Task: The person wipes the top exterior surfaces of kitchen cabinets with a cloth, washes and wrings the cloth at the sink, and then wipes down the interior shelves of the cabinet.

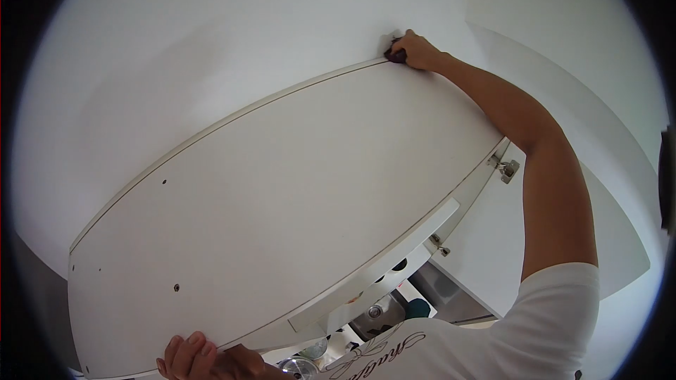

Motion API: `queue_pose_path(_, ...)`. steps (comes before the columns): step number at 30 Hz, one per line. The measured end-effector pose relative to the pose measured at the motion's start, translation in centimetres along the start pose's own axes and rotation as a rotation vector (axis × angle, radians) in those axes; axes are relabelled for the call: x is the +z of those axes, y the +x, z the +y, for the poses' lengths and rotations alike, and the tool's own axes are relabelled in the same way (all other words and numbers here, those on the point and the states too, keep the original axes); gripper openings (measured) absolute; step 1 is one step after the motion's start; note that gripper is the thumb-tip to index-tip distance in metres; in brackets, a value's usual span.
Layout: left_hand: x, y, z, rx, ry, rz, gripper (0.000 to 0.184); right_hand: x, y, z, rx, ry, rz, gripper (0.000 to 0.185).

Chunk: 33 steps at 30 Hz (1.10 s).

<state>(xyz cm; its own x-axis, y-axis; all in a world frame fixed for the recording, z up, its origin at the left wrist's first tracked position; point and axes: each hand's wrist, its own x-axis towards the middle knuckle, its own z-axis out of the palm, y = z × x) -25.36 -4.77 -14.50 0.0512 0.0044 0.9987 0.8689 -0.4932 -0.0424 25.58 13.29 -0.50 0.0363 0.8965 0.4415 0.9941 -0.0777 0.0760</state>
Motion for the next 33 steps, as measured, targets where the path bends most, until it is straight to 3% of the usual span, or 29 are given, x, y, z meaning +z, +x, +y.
queue_pose_path(4, 0.2, 0.0, 0.1, -0.024, 0.005, 0.01, 0.023, 1.0, 1.0, 5.3, -0.06, -0.105, -0.008, 0.036)
queue_pose_path(6, 0.2, 0.1, 0.2, -0.013, -0.009, 0.001, 0.024, 0.0, 1.2, 6.9, 0.22, -0.269, -0.115, 0.036)
queue_pose_path(8, 0.0, 0.2, 0.1, -0.002, -0.022, 0.001, 0.024, -0.8, 0.1, 9.3, 0.209, -0.65, -0.151, 0.031)
queue_pose_path(9, -0.1, 0.3, 0.2, -0.009, -0.033, -0.003, 0.024, -1.5, -0.5, 10.6, 0.208, -0.651, -0.144, 0.031)
queue_pose_path(11, 0.0, 0.3, 0.3, -0.022, -0.051, 0.0, 0.025, -3.2, -1.2, 12.6, 0.359, 0.282, 0.021, 0.025)
queue_pose_path(12, 0.0, 0.2, 0.2, -0.026, -0.02, -0.002, 0.024, -4.3, -2.1, 12.1, 0.315, 0.835, 0.018, 0.031)
queue_pose_path(14, 0.1, 0.3, 0.5, -0.037, 0.001, -0.002, 0.024, -6.5, -3.3, 9.4, 0.514, 1.245, 0.048, 0.047)
queue_pose_path(15, 0.1, 0.5, 0.7, -0.037, 0.007, -0.008, 0.024, -6.8, -3.5, 8.9, 0.507, 1.291, 0.027, 0.059)
queue_pose_path(18, 0.2, 0.5, 0.9, -0.054, 0.018, 0.002, 0.025, -7.2, -4.1, 7.1, 0.508, 1.485, -0.036, 0.064)
queue_pose_path(23, 0.1, 0.3, 0.7, -0.037, -0.048, 0.012, 0.025, -7.4, -4.9, 4.8, 0.51, 1.434, -0.058, 0.065)
queue_pose_path(26, 0.2, 0.3, 1.0, -0.098, -0.009, 0.055, 0.016, -6.5, -4.7, 3.6, 0.468, 1.173, 0.112, 0.052)
queue_pose_path(28, 0.2, 0.3, 0.9, -0.087, -0.019, 0.046, 0.016, -4.6, -4.8, 2.5, 0.117, 1.053, 0.285, 0.052)
queue_pose_path(30, 0.1, 0.3, 0.7, -0.064, -0.023, 0.035, 0.021, -3.9, -5.6, 1.0, 0.037, 0.985, -0.018, 0.046)
queue_pose_path(32, 0.1, 0.3, 0.6, -0.041, -0.026, 0.016, 0.026, -2.3, -5.7, -0.6, -0.21, 0.553, -0.139, 0.039)
queue_pose_path(33, 0.2, 0.2, 0.4, -0.032, -0.032, 0.021, 0.026, -2.1, -5.5, -0.7, -0.212, 0.557, -0.141, 0.039)
